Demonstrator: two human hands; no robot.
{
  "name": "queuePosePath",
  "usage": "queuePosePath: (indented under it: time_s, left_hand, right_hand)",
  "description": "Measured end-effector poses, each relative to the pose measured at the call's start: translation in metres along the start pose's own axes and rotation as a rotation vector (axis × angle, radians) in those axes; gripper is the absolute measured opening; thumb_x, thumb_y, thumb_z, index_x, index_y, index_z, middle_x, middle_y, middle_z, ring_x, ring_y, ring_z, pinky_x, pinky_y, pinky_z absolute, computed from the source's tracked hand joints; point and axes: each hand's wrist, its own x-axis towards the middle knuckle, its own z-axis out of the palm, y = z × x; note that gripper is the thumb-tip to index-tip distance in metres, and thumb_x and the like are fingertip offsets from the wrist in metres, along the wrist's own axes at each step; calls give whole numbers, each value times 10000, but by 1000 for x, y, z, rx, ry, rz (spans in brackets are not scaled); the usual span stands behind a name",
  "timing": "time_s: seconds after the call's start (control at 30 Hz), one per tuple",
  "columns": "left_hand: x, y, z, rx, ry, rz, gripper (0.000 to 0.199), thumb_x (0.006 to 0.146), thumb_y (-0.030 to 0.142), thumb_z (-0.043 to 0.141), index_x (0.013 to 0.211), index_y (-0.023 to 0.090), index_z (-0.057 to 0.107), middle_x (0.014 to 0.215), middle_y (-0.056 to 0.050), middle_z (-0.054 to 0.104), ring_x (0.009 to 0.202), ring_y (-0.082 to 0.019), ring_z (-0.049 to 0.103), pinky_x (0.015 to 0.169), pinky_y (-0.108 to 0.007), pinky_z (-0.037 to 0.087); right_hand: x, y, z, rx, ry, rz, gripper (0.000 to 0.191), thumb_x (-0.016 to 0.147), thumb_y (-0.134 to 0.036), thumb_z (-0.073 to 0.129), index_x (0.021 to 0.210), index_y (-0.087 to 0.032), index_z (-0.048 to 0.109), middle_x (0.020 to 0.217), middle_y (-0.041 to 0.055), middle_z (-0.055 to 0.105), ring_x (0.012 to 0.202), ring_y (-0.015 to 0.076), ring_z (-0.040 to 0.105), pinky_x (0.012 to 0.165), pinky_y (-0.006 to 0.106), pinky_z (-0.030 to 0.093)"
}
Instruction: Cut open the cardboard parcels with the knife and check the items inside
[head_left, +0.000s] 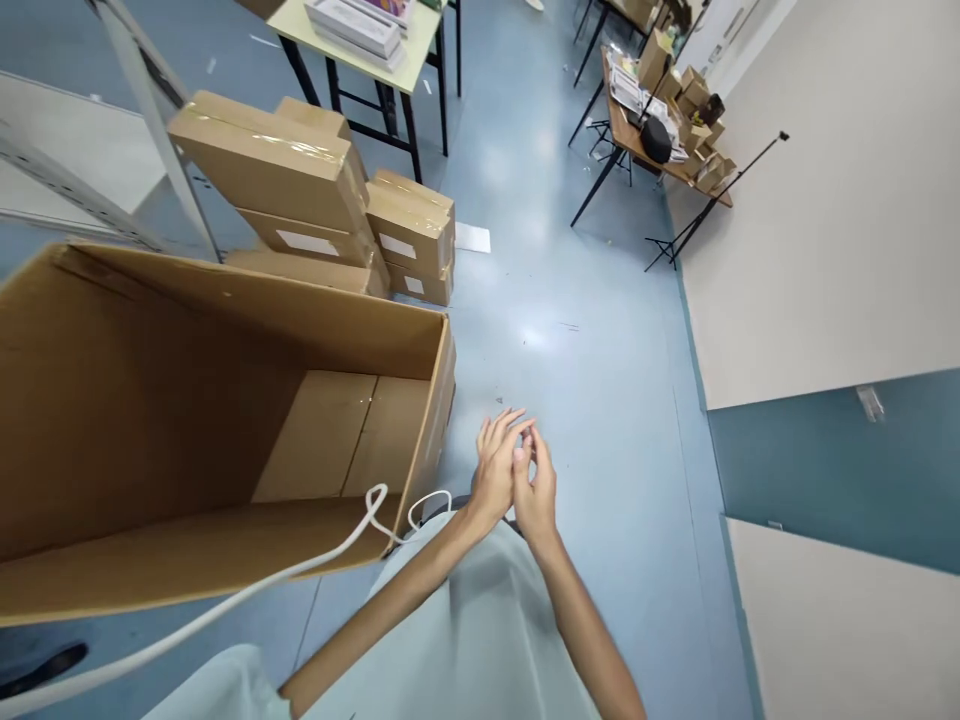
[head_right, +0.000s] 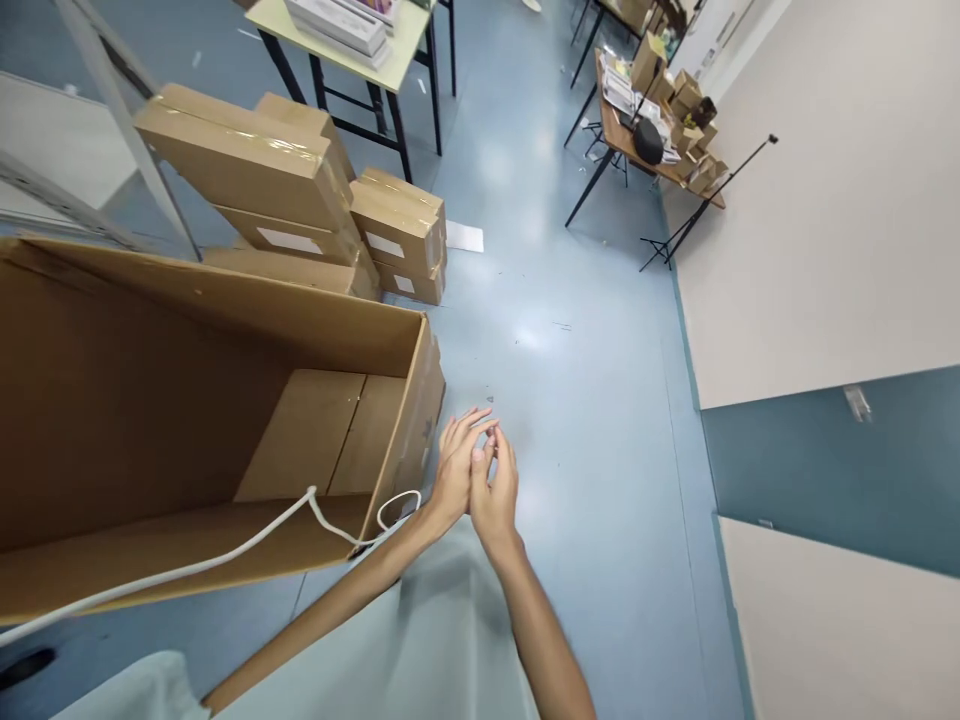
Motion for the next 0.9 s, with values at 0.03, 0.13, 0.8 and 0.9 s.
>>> queuePosePath:
  time_s: [0.03, 0.13, 0.8, 0.9]
  left_hand:
    - [18, 5, 10, -5, -4, 0, 401, 1131, 311, 456, 1396, 265, 753, 1602, -121, 691, 1623, -306, 527, 1427, -626, 262]
    - [69, 14, 31, 3, 12, 18, 399, 1131, 296, 465, 1415, 264, 743, 1601, -118, 691, 1606, -300, 544, 1420, -630, 276]
    - [435, -14, 38, 261, 627, -369, 343, 1126, 378, 512, 1354, 258, 740, 1562, -116, 723, 1559, -298, 603, 1389, -586, 352]
    - [461, -41, 14, 254, 772, -444, 254, 1097, 407, 577, 1201, 252, 748, 1486, -129, 755, 1494, -318, 648, 1351, -589, 409]
  right_hand:
    - [20, -4, -8, -9, 8, 1, 696, 1089, -709, 589, 1575, -217, 670, 1635, 190, 687, 1501, 335, 675, 1301, 548, 523]
    - [77, -13, -23, 5, -7, 7, 656, 1089, -701, 589, 1526, -225, 702, 1590, 187, 716, 1462, 344, 694, 1279, 565, 536]
    - [538, -116, 74, 53, -805, -226, 608, 1065, -635, 677, 1526, -236, 681, 1567, 172, 721, 1455, 321, 687, 1245, 545, 563]
    - [566, -122, 123, 33, -908, -234, 583, 1071, -611, 678, 1517, -237, 678, 1574, 169, 717, 1449, 314, 690, 1239, 535, 562]
